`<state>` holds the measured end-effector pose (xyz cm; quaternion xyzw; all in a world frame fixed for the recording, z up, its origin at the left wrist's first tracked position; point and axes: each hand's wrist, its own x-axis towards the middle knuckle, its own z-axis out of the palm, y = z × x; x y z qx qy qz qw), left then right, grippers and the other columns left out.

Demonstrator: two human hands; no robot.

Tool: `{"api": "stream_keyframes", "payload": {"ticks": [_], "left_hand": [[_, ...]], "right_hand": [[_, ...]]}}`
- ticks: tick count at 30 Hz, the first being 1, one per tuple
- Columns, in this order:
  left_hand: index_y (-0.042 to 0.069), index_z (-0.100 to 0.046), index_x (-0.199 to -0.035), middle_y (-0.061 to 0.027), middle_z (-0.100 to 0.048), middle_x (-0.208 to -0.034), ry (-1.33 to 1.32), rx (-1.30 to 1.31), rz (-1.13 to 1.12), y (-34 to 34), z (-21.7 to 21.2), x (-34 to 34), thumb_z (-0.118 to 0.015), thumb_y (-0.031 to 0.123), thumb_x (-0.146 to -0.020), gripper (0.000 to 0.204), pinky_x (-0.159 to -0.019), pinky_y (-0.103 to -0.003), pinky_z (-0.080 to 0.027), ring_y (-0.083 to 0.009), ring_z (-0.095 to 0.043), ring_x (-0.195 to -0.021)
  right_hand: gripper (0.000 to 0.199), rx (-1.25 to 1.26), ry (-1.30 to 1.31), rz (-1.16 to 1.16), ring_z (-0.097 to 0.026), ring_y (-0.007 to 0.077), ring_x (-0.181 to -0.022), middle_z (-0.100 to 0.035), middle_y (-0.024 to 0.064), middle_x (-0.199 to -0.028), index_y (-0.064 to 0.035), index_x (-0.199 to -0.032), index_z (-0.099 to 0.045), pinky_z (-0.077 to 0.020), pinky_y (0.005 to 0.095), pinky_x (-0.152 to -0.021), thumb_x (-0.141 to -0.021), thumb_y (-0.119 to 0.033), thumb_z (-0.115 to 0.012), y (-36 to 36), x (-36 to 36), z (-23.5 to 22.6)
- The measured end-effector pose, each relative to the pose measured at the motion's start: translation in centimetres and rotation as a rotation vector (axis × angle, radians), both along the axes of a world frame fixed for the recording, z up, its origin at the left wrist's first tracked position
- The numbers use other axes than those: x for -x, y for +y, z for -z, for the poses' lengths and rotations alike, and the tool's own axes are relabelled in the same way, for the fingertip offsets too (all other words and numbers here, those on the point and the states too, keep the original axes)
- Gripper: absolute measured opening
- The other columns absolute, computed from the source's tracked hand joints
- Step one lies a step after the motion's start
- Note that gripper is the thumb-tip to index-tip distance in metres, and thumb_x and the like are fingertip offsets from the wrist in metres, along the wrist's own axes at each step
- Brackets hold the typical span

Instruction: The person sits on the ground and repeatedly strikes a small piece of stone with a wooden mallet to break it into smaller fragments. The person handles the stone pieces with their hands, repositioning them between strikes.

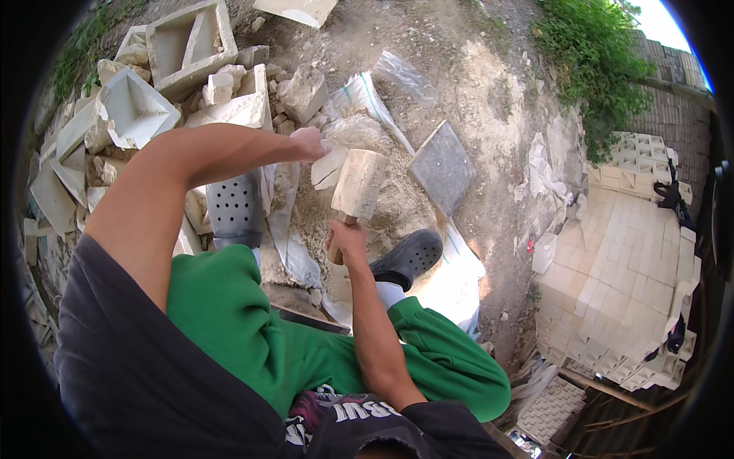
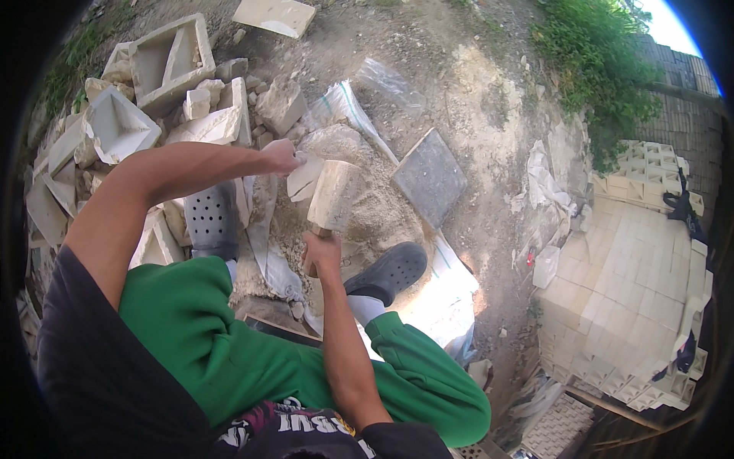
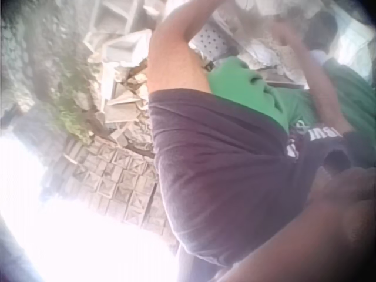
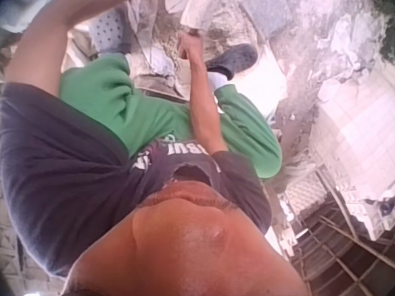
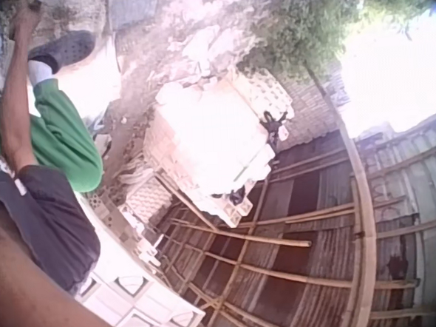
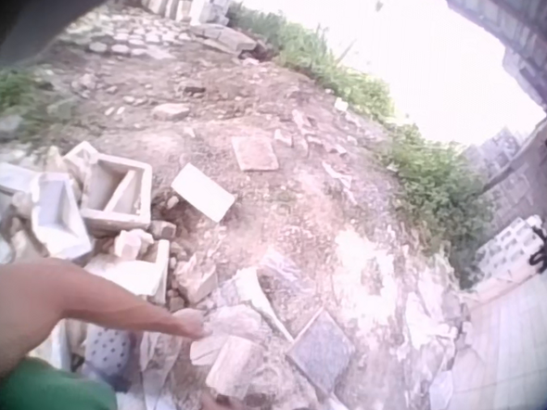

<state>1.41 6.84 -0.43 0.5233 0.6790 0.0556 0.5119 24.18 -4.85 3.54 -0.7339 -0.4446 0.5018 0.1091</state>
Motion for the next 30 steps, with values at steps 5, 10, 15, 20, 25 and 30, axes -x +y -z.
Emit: {"api": "stream_keyframes", "payload": {"ticks": [5, 10, 15, 20, 25, 30], "left_hand": [[-0.005, -0.073, -0.093, -0.0191, -0.072, -0.081, -0.030, -0.031, -0.055, 0.1, 1.7, 0.4, -0.062, 0.045, -0.092, 0.051, -0.064, -0.038, -0.059, -0.0260, -0.072, -0.065], [-0.004, -0.068, -0.083, -0.0155, -0.068, -0.070, -0.049, -0.005, -0.064, -0.4, 0.9, 0.1, -0.062, 0.044, -0.092, 0.049, -0.067, -0.041, -0.054, -0.0261, -0.070, -0.067], [-0.004, -0.067, -0.088, -0.0174, -0.069, -0.074, -0.070, 0.065, -0.014, -0.7, 0.7, -0.2, -0.064, 0.042, -0.089, 0.046, -0.071, -0.043, -0.053, -0.0299, -0.070, -0.071], [-0.009, -0.058, -0.107, -0.0233, -0.069, -0.091, 0.075, -0.143, 0.069, -1.4, -1.3, 0.6, -0.064, 0.036, -0.087, 0.049, -0.082, -0.047, -0.054, -0.0355, -0.070, -0.088], [-0.004, -0.052, -0.117, -0.0244, -0.069, -0.101, 0.301, -0.249, 0.365, -1.6, -4.4, 4.1, -0.067, 0.028, -0.082, 0.050, -0.088, -0.048, -0.053, -0.0386, -0.068, -0.099], [0.001, -0.053, -0.120, -0.0166, -0.057, -0.111, 0.403, -0.699, 0.615, -3.3, -2.9, 3.3, -0.072, 0.022, -0.078, 0.050, -0.087, -0.049, -0.051, -0.0350, -0.060, -0.109]], "right_hand": [[0.015, 0.050, 0.056, 0.016, -0.059, 0.0160, -0.049, -0.059, 0.0049, -0.061, -0.0011, -0.077, -0.063, -0.0462, 0.0307, -0.045, -0.076, -0.014, -0.071, 2.6, -1.0, -3.1], [0.013, -0.266, 0.131, 0.052, -0.058, 0.0160, -0.048, -0.060, 0.0053, -0.062, 0.0012, -0.081, -0.062, -0.0464, 0.0311, -0.046, -0.079, -0.009, -0.070, 3.9, 0.0, -6.7], [0.014, -0.387, 0.196, 0.104, -0.059, 0.0164, -0.049, -0.060, 0.0062, -0.062, 0.0022, -0.082, -0.063, -0.0464, 0.0311, -0.047, -0.079, -0.009, -0.070, 1.8, -0.1, -2.6], [0.019, -0.068, 0.005, 0.119, -0.057, 0.0172, -0.045, -0.060, 0.0076, -0.061, 0.0016, -0.083, -0.063, -0.0457, 0.0316, -0.043, -0.074, -0.012, -0.073, -0.7, -1.5, 1.3], [0.019, 0.021, 0.178, 0.232, -0.057, 0.0178, -0.045, -0.059, 0.0063, -0.061, -0.0004, -0.083, -0.063, -0.0475, 0.0321, -0.043, -0.074, -0.013, -0.074, 0.1, -2.5, 0.0], [0.017, -0.053, 0.213, 0.323, -0.058, 0.0180, -0.048, -0.059, 0.0065, -0.064, -0.0006, -0.084, -0.063, -0.0477, 0.0329, -0.043, -0.075, -0.011, -0.074, 2.4, -3.6, -2.5]]}}
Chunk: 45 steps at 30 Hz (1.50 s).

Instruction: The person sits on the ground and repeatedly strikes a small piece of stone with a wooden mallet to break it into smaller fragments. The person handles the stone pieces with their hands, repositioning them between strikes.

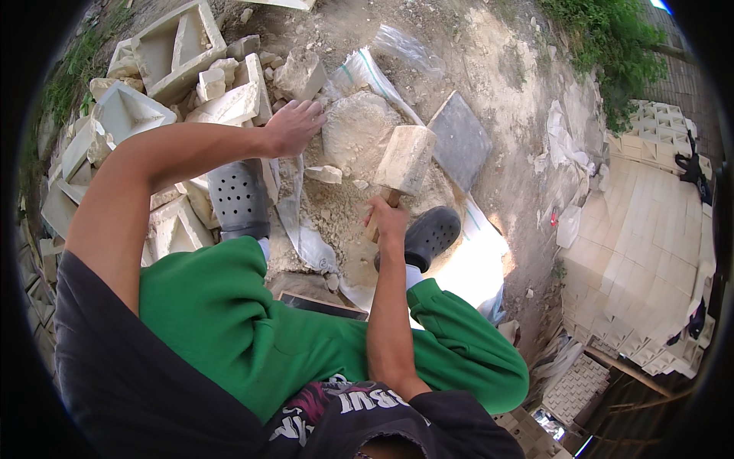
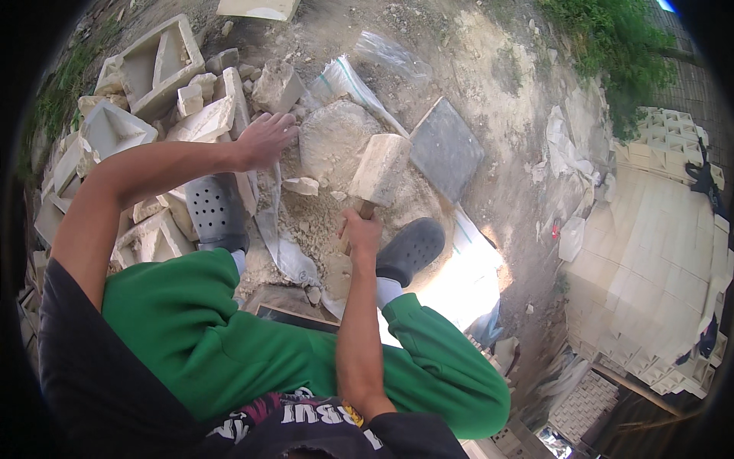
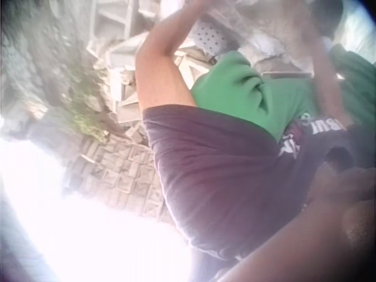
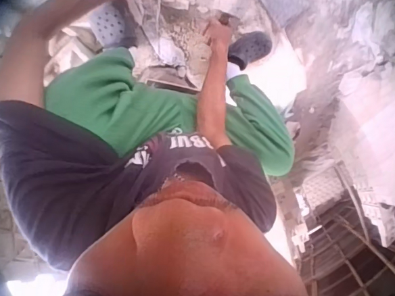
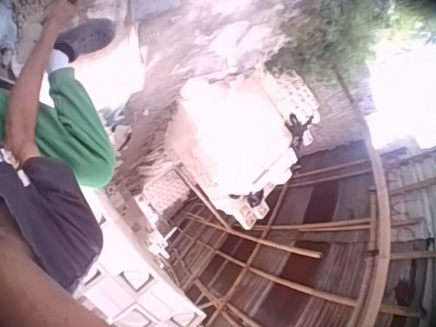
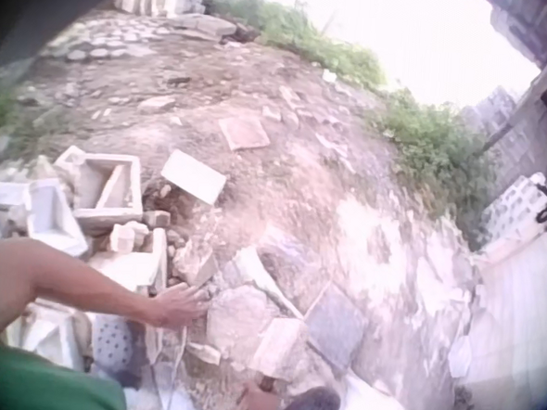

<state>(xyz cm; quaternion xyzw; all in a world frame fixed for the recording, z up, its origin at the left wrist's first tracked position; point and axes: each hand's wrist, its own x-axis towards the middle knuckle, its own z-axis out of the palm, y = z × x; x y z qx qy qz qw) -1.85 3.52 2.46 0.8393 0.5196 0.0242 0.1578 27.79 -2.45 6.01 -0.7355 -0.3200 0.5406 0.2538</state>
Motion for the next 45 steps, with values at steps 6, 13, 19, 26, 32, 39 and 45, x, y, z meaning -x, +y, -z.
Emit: {"api": "stream_keyframes", "payload": {"ticks": [6, 13, 19, 26, 32, 39, 45], "left_hand": [[0.006, -0.062, -0.112, -0.0173, -0.055, -0.114, -0.153, 0.135, 0.288, -2.5, 2.8, -7.8, -0.070, 0.019, -0.080, 0.036, -0.083, -0.045, -0.054, -0.0329, -0.059, -0.109], [0.004, -0.062, -0.104, -0.0196, -0.059, -0.109, -0.055, 0.327, 0.247, -1.1, 3.2, -9.4, -0.072, 0.013, -0.076, 0.031, -0.078, -0.045, -0.055, -0.0333, -0.065, -0.099], [0.008, -0.064, -0.121, -0.0151, -0.060, -0.101, -0.520, 0.408, -0.127, 1.5, -0.2, -6.5, -0.076, 0.019, -0.073, 0.050, -0.078, -0.039, -0.054, -0.0295, -0.066, -0.084], [0.001, -0.064, -0.113, -0.0127, -0.063, -0.099, -0.624, 0.396, -0.426, 1.3, 3.6, -5.9, -0.076, 0.024, -0.081, 0.041, -0.077, -0.033, -0.053, -0.0202, -0.064, -0.080], [-0.001, -0.060, -0.102, -0.0109, -0.065, -0.095, -0.620, 0.480, -0.459, 1.6, 2.1, -6.6, -0.077, 0.022, -0.080, 0.035, -0.075, -0.034, -0.053, -0.0195, -0.064, -0.080], [0.000, -0.057, -0.100, -0.0153, -0.062, -0.093, -0.633, 0.271, -0.327, 1.9, 1.5, -6.5, -0.073, 0.015, -0.082, 0.028, -0.077, -0.040, -0.050, -0.0289, -0.062, -0.084], [0.001, -0.057, -0.102, -0.0165, -0.061, -0.092, -0.602, 0.246, -0.301, 1.8, 2.8, -5.8, -0.071, 0.012, -0.082, 0.027, -0.079, -0.042, -0.050, -0.0330, -0.062, -0.086]], "right_hand": [[0.017, 0.006, -0.039, 0.069, -0.057, 0.0184, -0.046, -0.059, 0.0068, -0.064, 0.0007, -0.084, -0.062, -0.0471, 0.0338, -0.042, -0.076, -0.010, -0.073, 0.4, -1.8, -0.6], [0.017, 0.097, -0.091, 0.041, -0.058, 0.0194, -0.046, -0.060, 0.0079, -0.064, 0.0017, -0.083, -0.062, -0.0474, 0.0333, -0.042, -0.076, -0.010, -0.072, -1.3, -1.8, 2.4], [0.018, 0.113, -0.046, 0.032, -0.060, 0.0199, -0.047, -0.061, 0.0083, -0.063, 0.0027, -0.081, -0.063, -0.0492, 0.0338, -0.045, -0.075, -0.013, -0.070, -1.4, -1.3, 4.3], [0.020, 0.107, -0.088, 0.004, -0.063, 0.0191, -0.050, -0.062, 0.0093, -0.061, 0.0026, -0.078, -0.063, -0.0516, 0.0326, -0.048, -0.074, -0.015, -0.072, -1.2, -0.2, 4.4], [0.026, 0.084, -0.179, 0.017, -0.067, 0.0189, -0.054, -0.067, 0.0095, -0.065, 0.0020, -0.084, -0.066, -0.0535, 0.0336, -0.055, -0.074, -0.021, -0.071, -1.6, 0.2, 4.3], [0.027, -0.003, -0.089, 0.007, -0.066, 0.0172, -0.053, -0.068, 0.0090, -0.065, 0.0009, -0.091, -0.068, -0.0522, 0.0337, -0.054, -0.075, -0.020, -0.071, -0.1, 0.5, 1.6], [0.010, -0.402, 0.028, 0.042, -0.060, 0.0154, -0.049, -0.062, 0.0054, -0.064, 0.0021, -0.086, -0.063, -0.0474, 0.0305, -0.045, -0.080, -0.005, -0.067, 0.5, 2.3, -0.1]]}}
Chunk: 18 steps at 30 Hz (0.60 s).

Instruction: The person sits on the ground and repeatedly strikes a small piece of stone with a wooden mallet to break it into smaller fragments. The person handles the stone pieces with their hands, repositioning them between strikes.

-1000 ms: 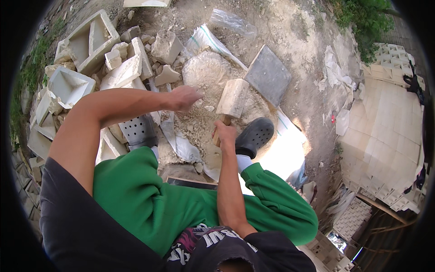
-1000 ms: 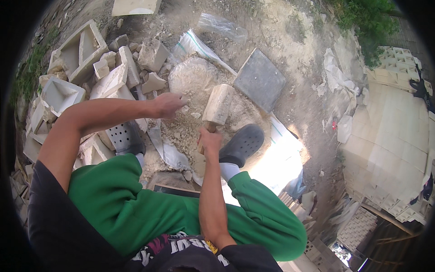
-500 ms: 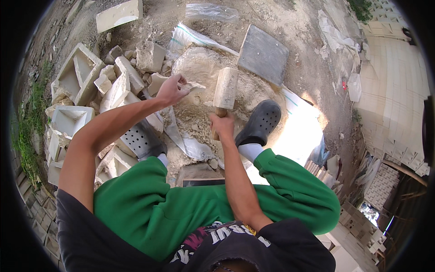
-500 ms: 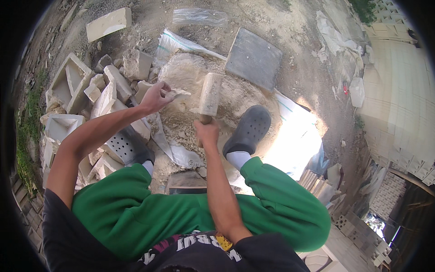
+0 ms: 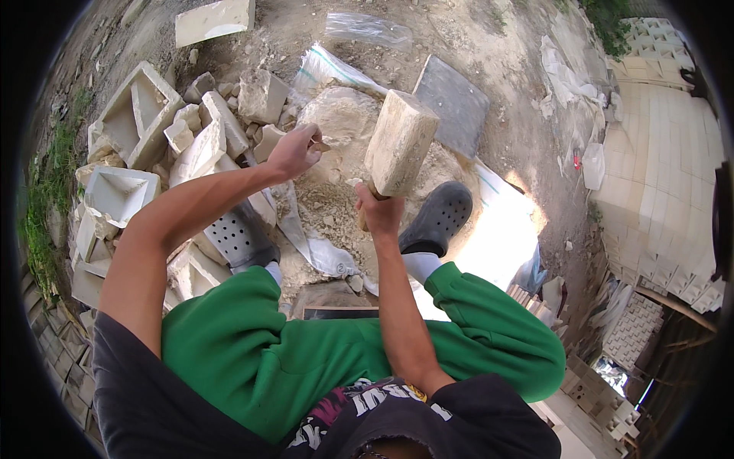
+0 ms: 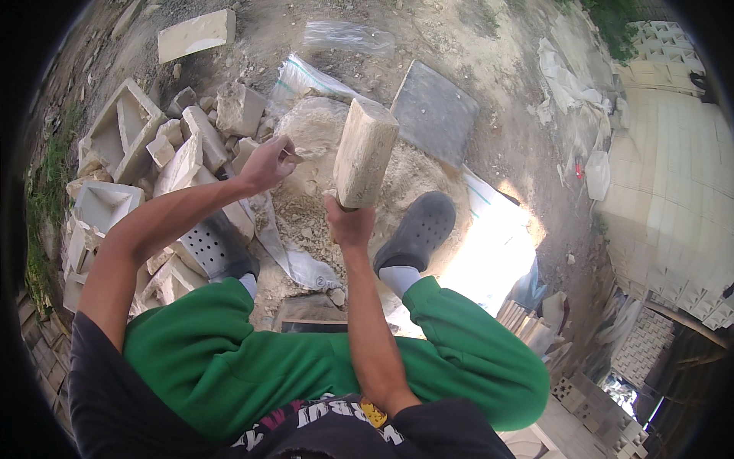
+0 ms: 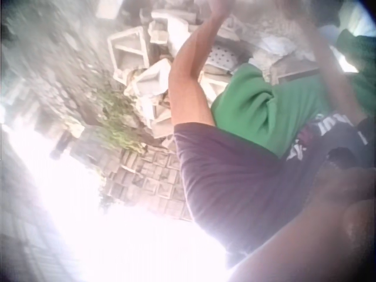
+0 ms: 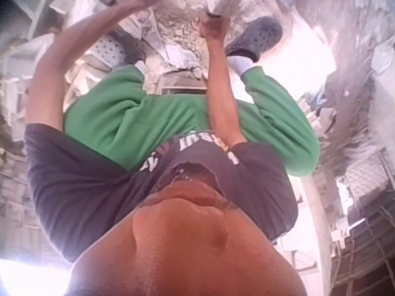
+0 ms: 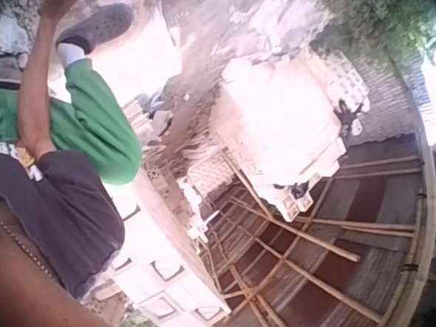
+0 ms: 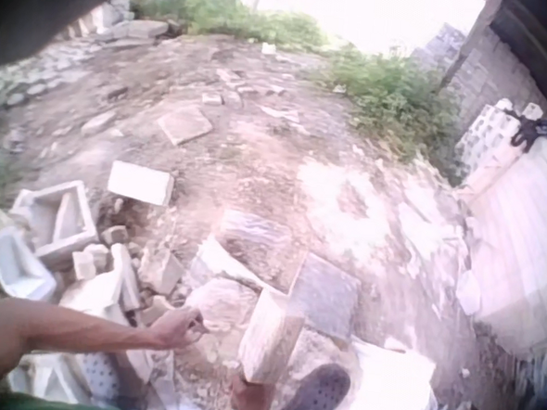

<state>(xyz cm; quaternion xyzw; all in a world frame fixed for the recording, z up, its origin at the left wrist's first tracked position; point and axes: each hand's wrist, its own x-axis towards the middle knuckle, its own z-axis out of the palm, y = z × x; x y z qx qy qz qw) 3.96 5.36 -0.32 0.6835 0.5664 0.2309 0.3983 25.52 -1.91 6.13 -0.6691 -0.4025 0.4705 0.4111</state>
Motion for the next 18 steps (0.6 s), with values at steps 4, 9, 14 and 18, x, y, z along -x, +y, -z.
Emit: {"api": "stream_keyframes", "payload": {"ticks": [4, 9, 14, 18], "left_hand": [[0.001, -0.060, -0.100, -0.0153, -0.062, -0.090, 0.009, -0.054, 0.051, 0.3, 0.8, 0.8, -0.072, 0.013, -0.081, 0.025, -0.076, -0.040, -0.051, -0.0303, -0.064, -0.083], [0.001, -0.063, -0.099, -0.0162, -0.065, -0.093, -0.017, -0.025, 0.044, 0.0, 1.2, 1.5, -0.072, 0.014, -0.082, 0.023, -0.079, -0.039, -0.052, -0.0309, -0.066, -0.087], [0.002, -0.064, -0.099, -0.0171, -0.066, -0.094, 0.033, -0.054, 0.051, 0.2, 1.1, 1.3, -0.073, 0.014, -0.082, 0.022, -0.080, -0.039, -0.053, -0.0315, -0.067, -0.089], [0.001, -0.065, -0.096, -0.0174, -0.066, -0.094, 0.039, -0.046, 0.078, 0.2, 0.4, 1.4, -0.073, 0.014, -0.082, 0.021, -0.079, -0.039, -0.053, -0.0322, -0.067, -0.089]], "right_hand": [[0.023, 0.259, -0.199, -0.152, -0.068, 0.0193, -0.061, -0.068, 0.0120, -0.067, 0.0005, -0.086, -0.071, -0.0528, 0.0372, -0.062, -0.076, -0.021, -0.071, -1.9, -1.0, 5.3], [0.024, 0.465, -0.261, -0.190, -0.070, 0.0211, -0.064, -0.068, 0.0120, -0.066, -0.0013, -0.085, -0.069, -0.0534, 0.0373, -0.065, -0.073, -0.022, -0.071, -0.6, -0.5, 1.5], [0.018, 0.079, -0.048, -0.119, -0.065, 0.0193, -0.055, -0.064, 0.0096, -0.062, 0.0001, -0.083, -0.066, -0.0513, 0.0355, -0.056, -0.076, -0.016, -0.068, -0.3, -0.3, 1.0], [0.019, -0.056, -0.283, -0.263, -0.063, 0.0175, -0.051, -0.063, 0.0077, -0.061, 0.0018, -0.083, -0.065, -0.0511, 0.0340, -0.052, -0.077, -0.016, -0.068, -1.4, -0.9, 6.5]]}}
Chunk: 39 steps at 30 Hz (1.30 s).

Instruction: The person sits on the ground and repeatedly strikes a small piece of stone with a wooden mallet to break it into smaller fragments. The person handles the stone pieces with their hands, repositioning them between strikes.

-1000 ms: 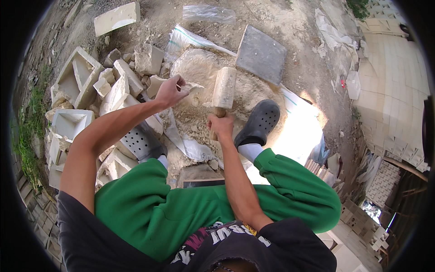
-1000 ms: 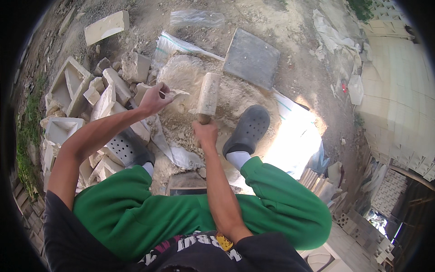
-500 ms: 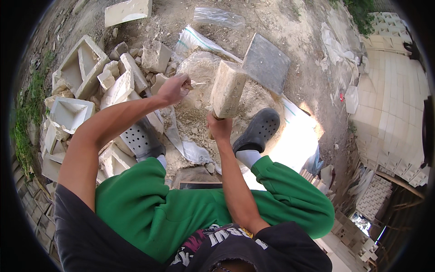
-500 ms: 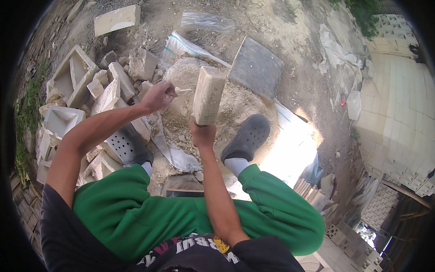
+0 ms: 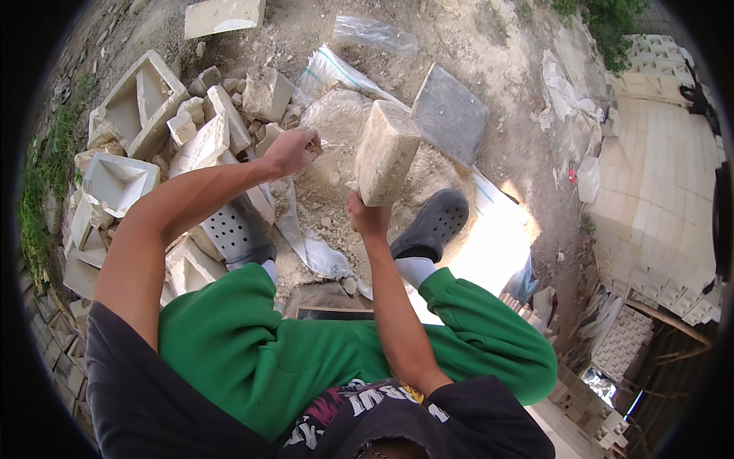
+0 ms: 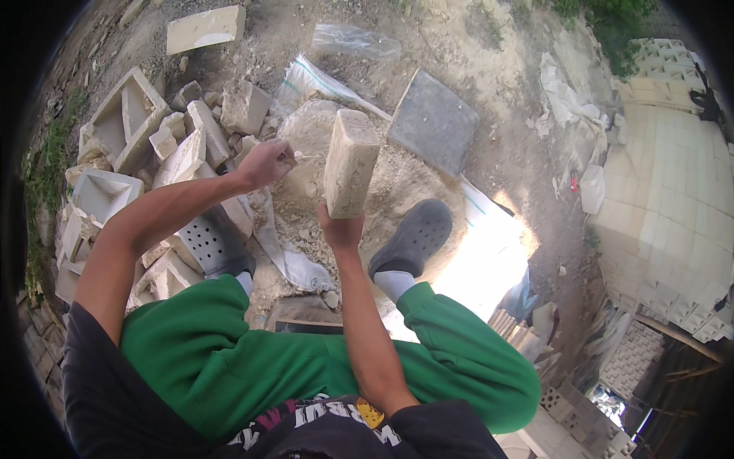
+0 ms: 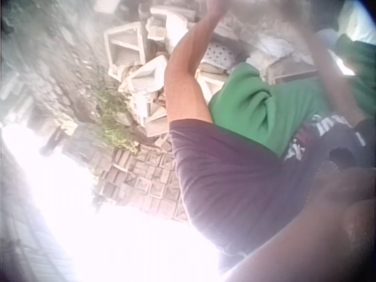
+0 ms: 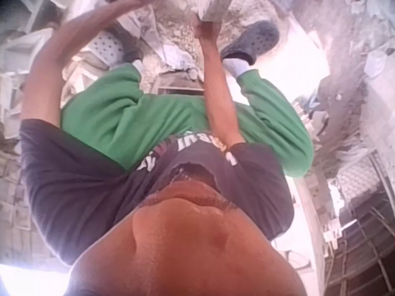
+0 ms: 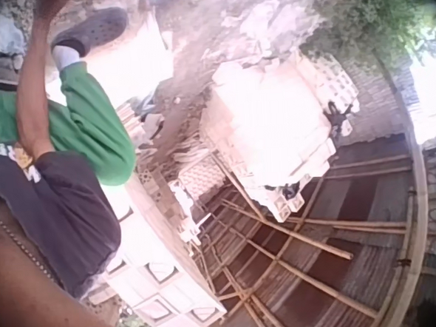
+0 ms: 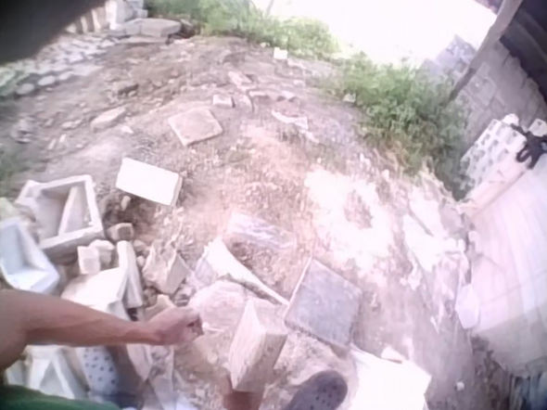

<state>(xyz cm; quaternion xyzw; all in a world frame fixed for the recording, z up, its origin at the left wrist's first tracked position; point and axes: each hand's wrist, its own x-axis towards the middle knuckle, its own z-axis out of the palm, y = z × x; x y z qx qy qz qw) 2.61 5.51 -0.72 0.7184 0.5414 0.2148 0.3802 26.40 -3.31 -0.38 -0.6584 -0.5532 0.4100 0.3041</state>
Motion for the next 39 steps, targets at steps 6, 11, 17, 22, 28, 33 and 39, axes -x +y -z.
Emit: {"api": "stream_keyframes", "payload": {"ticks": [6, 11, 17, 22, 28, 33, 39], "left_hand": [[0.001, -0.063, -0.085, -0.0167, -0.064, -0.089, 0.029, -0.009, -0.025, -0.2, 0.1, 0.1, -0.074, 0.013, -0.080, 0.017, -0.075, -0.041, -0.052, -0.0342, -0.066, -0.084], [0.001, -0.062, -0.080, -0.0165, -0.064, -0.085, -0.038, -0.098, -0.031, -0.1, 1.0, -0.1, -0.074, 0.013, -0.079, 0.018, -0.072, -0.041, -0.051, -0.0350, -0.065, -0.081], [0.000, -0.065, -0.081, -0.0161, -0.065, -0.084, -0.007, -0.026, -0.046, 0.1, 1.2, -0.1, -0.074, 0.013, -0.079, 0.016, -0.074, -0.041, -0.052, -0.0345, -0.066, -0.081], [0.001, -0.066, -0.079, -0.0160, -0.066, -0.082, -0.031, -0.028, -0.081, -0.2, 1.8, 0.3, -0.073, 0.011, -0.078, 0.013, -0.074, -0.042, -0.052, -0.0346, -0.066, -0.082], [0.002, -0.066, -0.078, -0.0180, -0.067, -0.083, 0.029, 0.038, -0.079, -0.2, 1.1, 0.3, -0.070, 0.008, -0.077, 0.007, -0.074, -0.044, -0.051, -0.0368, -0.065, -0.081], [0.003, -0.067, -0.080, -0.0170, -0.065, -0.081, 0.037, -0.024, -0.082, -0.6, 1.2, -0.4, -0.073, 0.012, -0.079, 0.012, -0.073, -0.044, -0.051, -0.0358, -0.065, -0.080], [0.003, -0.067, -0.081, -0.0190, -0.067, -0.085, 0.076, -0.009, -0.084, -0.8, 1.2, -0.3, -0.068, 0.006, -0.077, 0.005, -0.077, -0.047, -0.051, -0.0384, -0.066, -0.083]], "right_hand": [[0.031, 0.512, 0.016, 0.080, -0.071, 0.0289, -0.068, -0.071, 0.0164, -0.073, 0.0014, -0.092, -0.068, -0.0545, 0.0410, -0.067, -0.074, -0.024, -0.072, 0.9, 0.3, -4.6], [0.020, 0.034, 0.031, 0.061, -0.062, 0.0147, -0.049, -0.064, 0.0051, -0.062, -0.0002, -0.080, -0.065, -0.0491, 0.0323, -0.050, -0.077, -0.019, -0.070, 1.3, 1.3, -4.4], [0.032, 0.436, -0.134, 0.023, -0.072, 0.0335, -0.081, -0.071, 0.0207, -0.081, -0.0009, -0.089, -0.071, -0.0536, 0.0422, -0.072, -0.072, -0.029, -0.071, -1.1, 1.1, 1.3], [0.034, 0.366, -0.160, 0.007, -0.072, 0.0344, -0.079, -0.071, 0.0201, -0.081, -0.0007, -0.090, -0.071, -0.0535, 0.0418, -0.068, -0.071, -0.029, -0.072, 1.5, 1.5, -4.3], [0.030, -0.121, -0.130, 0.005, -0.068, 0.0297, -0.069, -0.069, 0.0167, -0.077, -0.0012, -0.090, -0.070, -0.0524, 0.0394, -0.063, -0.073, -0.026, -0.072, 2.5, 3.0, -7.0], [0.021, 0.261, -0.221, -0.001, -0.062, 0.0162, -0.049, -0.063, 0.0093, -0.059, -0.0004, -0.084, -0.069, -0.0496, 0.0337, -0.050, -0.075, -0.020, -0.071, -0.3, 1.6, 0.4], [0.031, 0.279, -0.073, 0.049, -0.069, 0.0401, -0.079, -0.071, 0.0193, -0.081, -0.0029, -0.095, -0.070, -0.0539, 0.0452, -0.073, -0.074, -0.026, -0.070, 1.5, 1.6, -4.4]]}}
